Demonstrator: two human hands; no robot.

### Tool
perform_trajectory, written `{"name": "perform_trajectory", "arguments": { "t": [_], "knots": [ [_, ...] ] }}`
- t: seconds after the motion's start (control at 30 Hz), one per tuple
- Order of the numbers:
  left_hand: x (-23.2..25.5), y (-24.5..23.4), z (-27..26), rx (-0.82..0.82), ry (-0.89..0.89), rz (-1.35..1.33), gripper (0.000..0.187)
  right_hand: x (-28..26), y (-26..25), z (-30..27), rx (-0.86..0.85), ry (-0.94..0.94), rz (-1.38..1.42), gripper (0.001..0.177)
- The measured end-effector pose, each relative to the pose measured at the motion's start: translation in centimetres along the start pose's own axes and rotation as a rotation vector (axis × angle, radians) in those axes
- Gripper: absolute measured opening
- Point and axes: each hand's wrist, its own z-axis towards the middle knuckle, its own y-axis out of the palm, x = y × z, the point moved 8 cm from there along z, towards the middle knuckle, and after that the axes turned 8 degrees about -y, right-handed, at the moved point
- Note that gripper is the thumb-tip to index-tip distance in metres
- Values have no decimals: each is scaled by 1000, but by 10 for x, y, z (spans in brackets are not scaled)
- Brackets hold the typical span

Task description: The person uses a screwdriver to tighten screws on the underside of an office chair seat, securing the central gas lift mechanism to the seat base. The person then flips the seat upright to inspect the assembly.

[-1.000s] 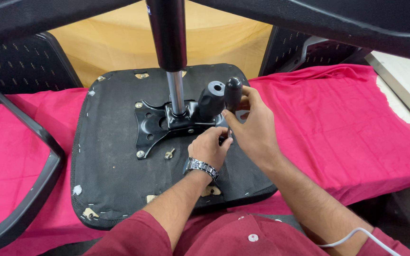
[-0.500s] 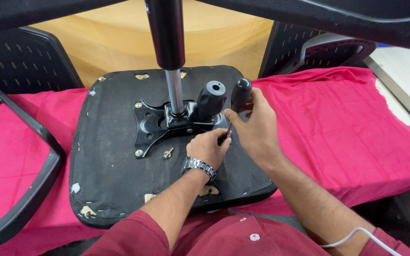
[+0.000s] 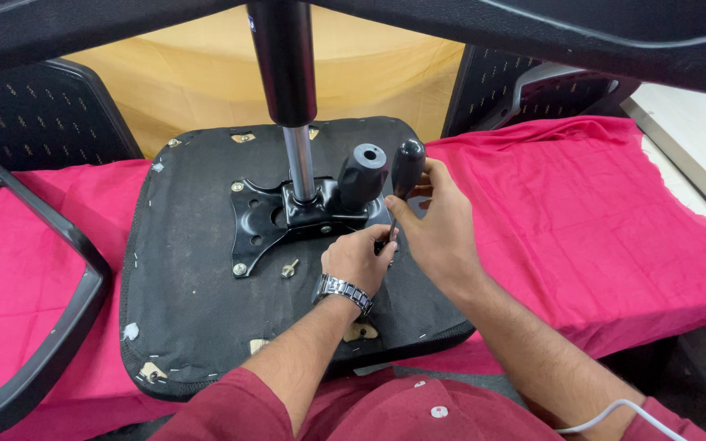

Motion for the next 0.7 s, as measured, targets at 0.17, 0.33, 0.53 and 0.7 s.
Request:
{"name": "perform_trajectory", "arguments": {
  "t": [0.17,0.33,0.53,0.7],
  "knots": [
    [1,-4,0,57,21,-31,19,1,3,-5,28,46,72,35],
    [0,-3,1,57,6,-28,19,2,3,-7,2,92,2,37],
    [1,-3,-1,46,38,4,22,0,0,-6,19,20,133,37],
    [2,-3,-2,77,38,-37,19,2,3,-7,55,5,91,38]
  ]
}}
